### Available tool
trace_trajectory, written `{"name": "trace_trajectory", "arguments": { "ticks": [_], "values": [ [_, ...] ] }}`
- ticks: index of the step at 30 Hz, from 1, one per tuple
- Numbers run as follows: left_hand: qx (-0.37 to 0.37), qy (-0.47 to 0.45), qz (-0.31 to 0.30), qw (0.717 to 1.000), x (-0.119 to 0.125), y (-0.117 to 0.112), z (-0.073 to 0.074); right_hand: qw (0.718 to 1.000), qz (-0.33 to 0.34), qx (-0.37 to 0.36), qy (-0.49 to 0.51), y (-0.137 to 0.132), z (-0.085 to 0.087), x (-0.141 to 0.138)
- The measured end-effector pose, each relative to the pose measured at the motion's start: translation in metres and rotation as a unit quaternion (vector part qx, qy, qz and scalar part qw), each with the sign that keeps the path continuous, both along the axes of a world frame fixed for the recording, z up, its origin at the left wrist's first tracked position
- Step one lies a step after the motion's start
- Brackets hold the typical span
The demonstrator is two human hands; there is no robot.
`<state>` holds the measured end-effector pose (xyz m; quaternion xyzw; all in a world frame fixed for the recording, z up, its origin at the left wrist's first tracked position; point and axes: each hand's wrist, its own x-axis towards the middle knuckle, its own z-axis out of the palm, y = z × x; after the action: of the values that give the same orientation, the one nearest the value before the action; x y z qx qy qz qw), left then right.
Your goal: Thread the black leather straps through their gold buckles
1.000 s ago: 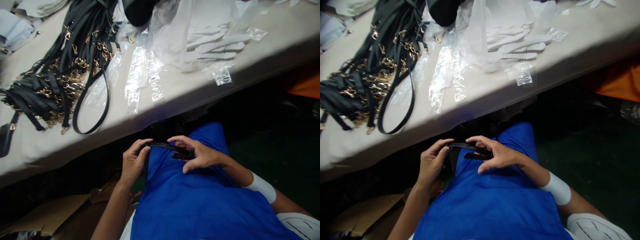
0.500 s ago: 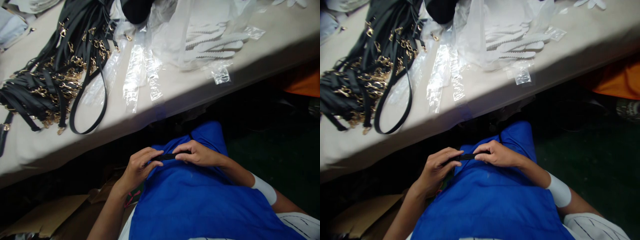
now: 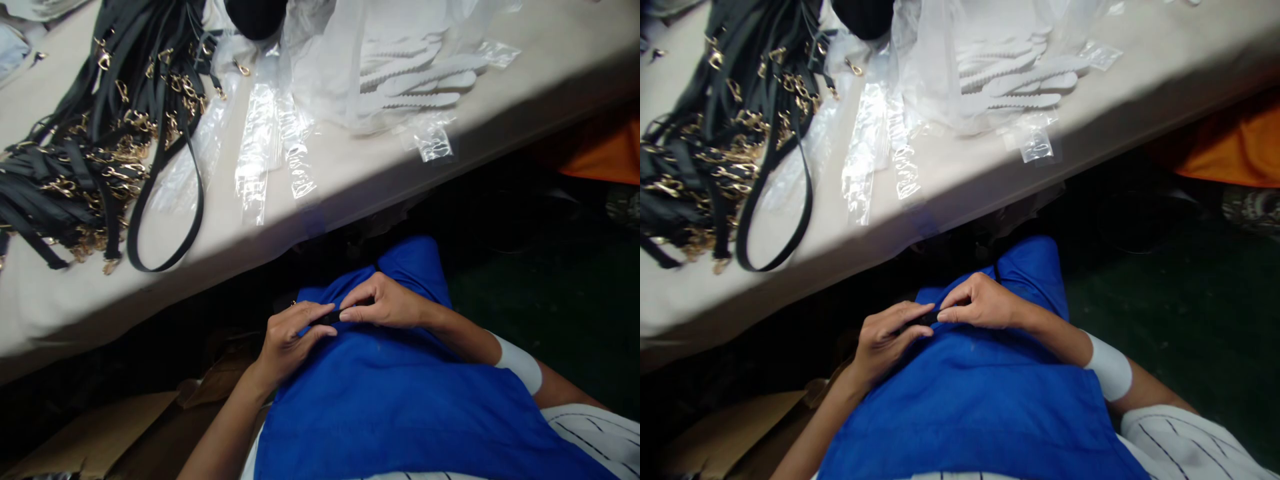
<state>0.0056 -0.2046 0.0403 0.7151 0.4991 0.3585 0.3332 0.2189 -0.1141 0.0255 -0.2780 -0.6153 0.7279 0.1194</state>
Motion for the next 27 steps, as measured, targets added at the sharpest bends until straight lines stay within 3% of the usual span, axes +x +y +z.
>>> {"name": "trace_trajectory", "arguments": {
  "ticks": [5,11,14,22,25,27],
  "values": [
    [0.016,-0.007,0.046,0.999,0.008,-0.01,-0.01,0.996,0.053,-0.062,-0.022,0.002,-0.004,0.003],
    [0.07,0.029,0.007,0.997,0.017,-0.015,-0.019,0.994,0.087,0.063,-0.02,0.002,-0.001,0.005],
    [0.07,0.044,-0.003,0.997,0.019,-0.018,-0.021,0.991,0.1,0.087,-0.025,0.002,0.001,0.006],
    [0.116,0.086,0.008,0.989,0.022,-0.024,-0.033,0.994,0.031,-0.102,-0.03,-0.014,-0.02,-0.008],
    [0.088,0.088,-0.009,0.992,0.013,-0.018,-0.035,0.992,0.04,-0.116,-0.021,-0.01,-0.023,-0.005],
    [0.063,0.081,-0.002,0.995,0.005,-0.013,-0.032,0.994,0.069,-0.087,-0.012,-0.003,-0.02,0.002]
  ]
}}
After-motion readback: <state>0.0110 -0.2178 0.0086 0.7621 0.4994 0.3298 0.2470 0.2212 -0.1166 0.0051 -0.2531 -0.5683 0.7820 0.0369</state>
